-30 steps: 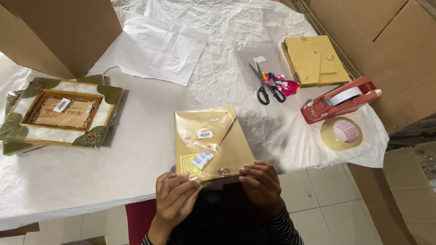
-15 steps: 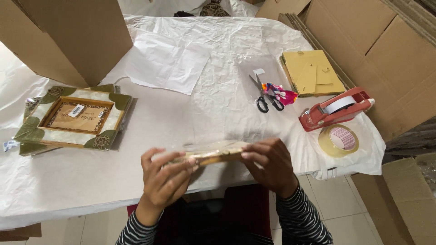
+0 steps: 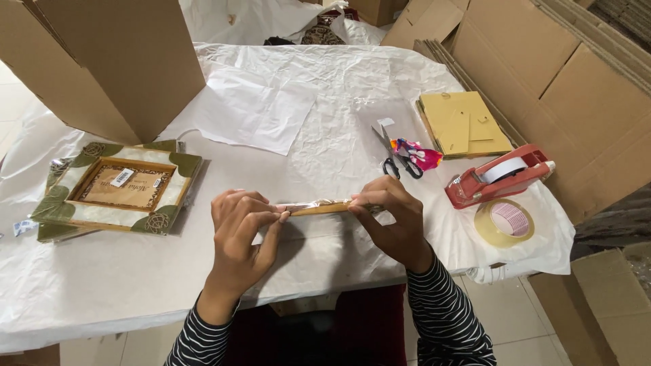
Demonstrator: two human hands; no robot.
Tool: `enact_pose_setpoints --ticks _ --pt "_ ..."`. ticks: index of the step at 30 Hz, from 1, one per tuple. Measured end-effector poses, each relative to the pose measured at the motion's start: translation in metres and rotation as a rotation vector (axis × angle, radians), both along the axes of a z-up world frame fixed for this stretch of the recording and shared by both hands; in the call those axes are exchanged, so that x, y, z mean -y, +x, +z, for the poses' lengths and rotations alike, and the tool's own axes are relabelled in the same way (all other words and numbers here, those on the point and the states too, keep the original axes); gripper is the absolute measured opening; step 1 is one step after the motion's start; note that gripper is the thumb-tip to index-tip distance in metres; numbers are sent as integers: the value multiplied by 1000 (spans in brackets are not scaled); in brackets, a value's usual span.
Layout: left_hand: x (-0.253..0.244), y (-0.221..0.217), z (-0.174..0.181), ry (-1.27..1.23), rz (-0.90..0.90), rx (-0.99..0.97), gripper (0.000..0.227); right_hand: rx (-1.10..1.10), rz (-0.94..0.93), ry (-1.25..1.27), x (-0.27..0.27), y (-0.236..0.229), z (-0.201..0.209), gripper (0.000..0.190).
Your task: The person places a small yellow label on a brown paper-wrapped item, then uses a tape dispenser to apply clear tape to seal the package. They then pick up a decorative wooden tray, wipe its surface with a colorful cloth, and place it on the table.
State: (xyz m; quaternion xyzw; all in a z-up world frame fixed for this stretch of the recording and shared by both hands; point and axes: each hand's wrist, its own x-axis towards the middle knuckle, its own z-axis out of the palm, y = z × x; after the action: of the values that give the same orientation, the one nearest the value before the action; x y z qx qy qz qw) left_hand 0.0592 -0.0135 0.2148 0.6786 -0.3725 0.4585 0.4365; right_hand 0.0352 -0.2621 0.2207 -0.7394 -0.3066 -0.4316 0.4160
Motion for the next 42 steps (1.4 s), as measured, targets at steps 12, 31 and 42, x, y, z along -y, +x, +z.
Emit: enact_pose_setpoints --ticks 12,31,42 --pt "2 -10 23 -7 -2 -184 6 -187 -93 0 -11 -18 24 8" --pt "17 -37 2 363 612 86 23 -397 -246 64 -22 -23 28 20" --pt "44 -54 2 638 819 76 42 -289 -236 81 -25 -13 21 18"
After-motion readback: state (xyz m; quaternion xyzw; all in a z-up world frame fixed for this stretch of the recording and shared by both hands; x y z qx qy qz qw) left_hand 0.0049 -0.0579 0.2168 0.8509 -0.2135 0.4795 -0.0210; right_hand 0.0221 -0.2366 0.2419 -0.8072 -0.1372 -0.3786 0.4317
